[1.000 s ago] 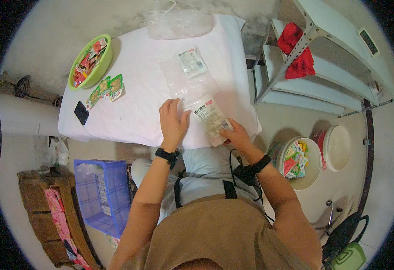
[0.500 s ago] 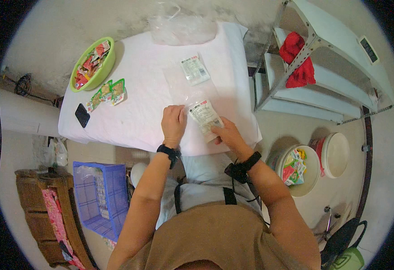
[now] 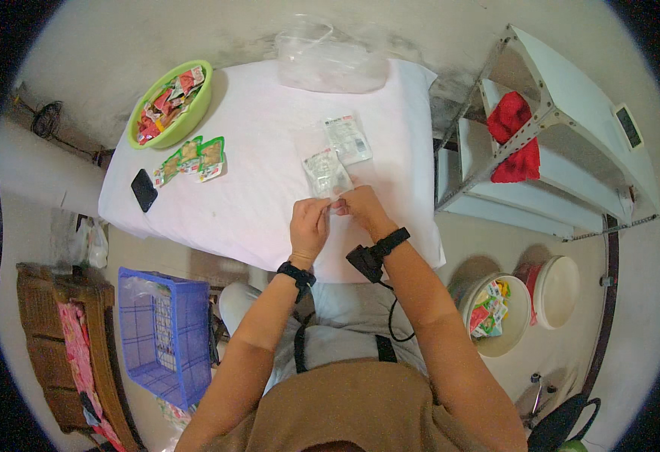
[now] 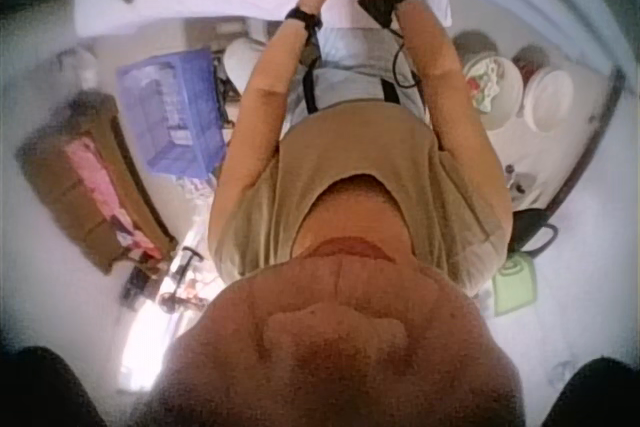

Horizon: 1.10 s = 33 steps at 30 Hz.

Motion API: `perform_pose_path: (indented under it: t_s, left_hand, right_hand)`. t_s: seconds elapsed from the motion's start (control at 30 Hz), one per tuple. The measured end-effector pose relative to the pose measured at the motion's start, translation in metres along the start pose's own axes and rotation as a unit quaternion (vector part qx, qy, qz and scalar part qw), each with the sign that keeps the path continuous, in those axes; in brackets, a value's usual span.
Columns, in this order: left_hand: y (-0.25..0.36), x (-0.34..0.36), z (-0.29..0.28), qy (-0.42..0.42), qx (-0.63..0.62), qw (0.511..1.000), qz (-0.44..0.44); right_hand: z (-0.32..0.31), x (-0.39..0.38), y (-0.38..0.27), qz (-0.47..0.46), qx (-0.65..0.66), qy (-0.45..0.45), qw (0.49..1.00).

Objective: The person sorts various food packets from a bowl and crate on a table, then places selected items into a clear plastic bag and puts the filled bag into a crate.

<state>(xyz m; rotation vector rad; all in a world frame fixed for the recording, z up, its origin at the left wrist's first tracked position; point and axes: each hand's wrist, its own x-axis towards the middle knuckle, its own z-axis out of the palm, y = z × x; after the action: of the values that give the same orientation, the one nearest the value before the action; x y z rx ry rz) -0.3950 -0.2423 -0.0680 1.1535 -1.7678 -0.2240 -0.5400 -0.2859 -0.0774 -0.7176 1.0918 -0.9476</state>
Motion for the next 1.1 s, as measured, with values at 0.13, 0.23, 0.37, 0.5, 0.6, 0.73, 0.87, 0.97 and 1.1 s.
perform_pose_path:
  t_s: [0.13,0.23,0.37,0.5,0.6,0.73,0.87,0.97,1.1]
  left_hand:
    - [-0.006,-0.001,-0.006,-0.010,0.006,1.000,0.001]
    - [-0.003,0.000,-0.005,-0.009,-0.014,1.000,0.009]
    - [-0.005,-0.002,0.000,-0.016,-0.024,1.000,-0.011]
    - [-0.004,-0.002,0.000,-0.008,-0.034,0.999,-0.007]
    - [-0.004,-0.001,-0.001,-0.001,-0.028,1.000,-0.002]
    - [-0.002,0.000,0.001,0.005,-0.022,1.000,0.009]
    - [-0.001,0.000,0.000,0.000,-0.013,1.000,0.002]
    - [-0.001,0.000,-0.005,0.003,0.005,1.000,0.009]
    - [-0.003,-0.001,-0.001,0.008,-0.001,1.000,0.022]
  right_hand:
    - [-0.005,0.005,0.019,-0.344,-0.234,-0.053,0.908]
    - [0.022,-0.029,0.009,-0.228,0.011,-0.031,0.973]
    - [0.020,-0.033,0.005,-0.019,0.460,-0.038,0.887]
    - [0.004,-0.003,0.023,-0.030,0.489,-0.215,0.845]
    - [0.033,-0.012,0.008,-0.192,0.083,-0.036,0.977]
    - [0.026,-0.001,0.002,-0.369,-0.598,0.074,0.707]
    - [0.024,0.008,0.004,-0.423,-0.594,0.093,0.678]
    - [0.032,0.005,-0.004,-0.487,-0.647,0.093,0.580]
    - [0.027,0.019,0.010,-0.500,-0.567,0.119,0.644]
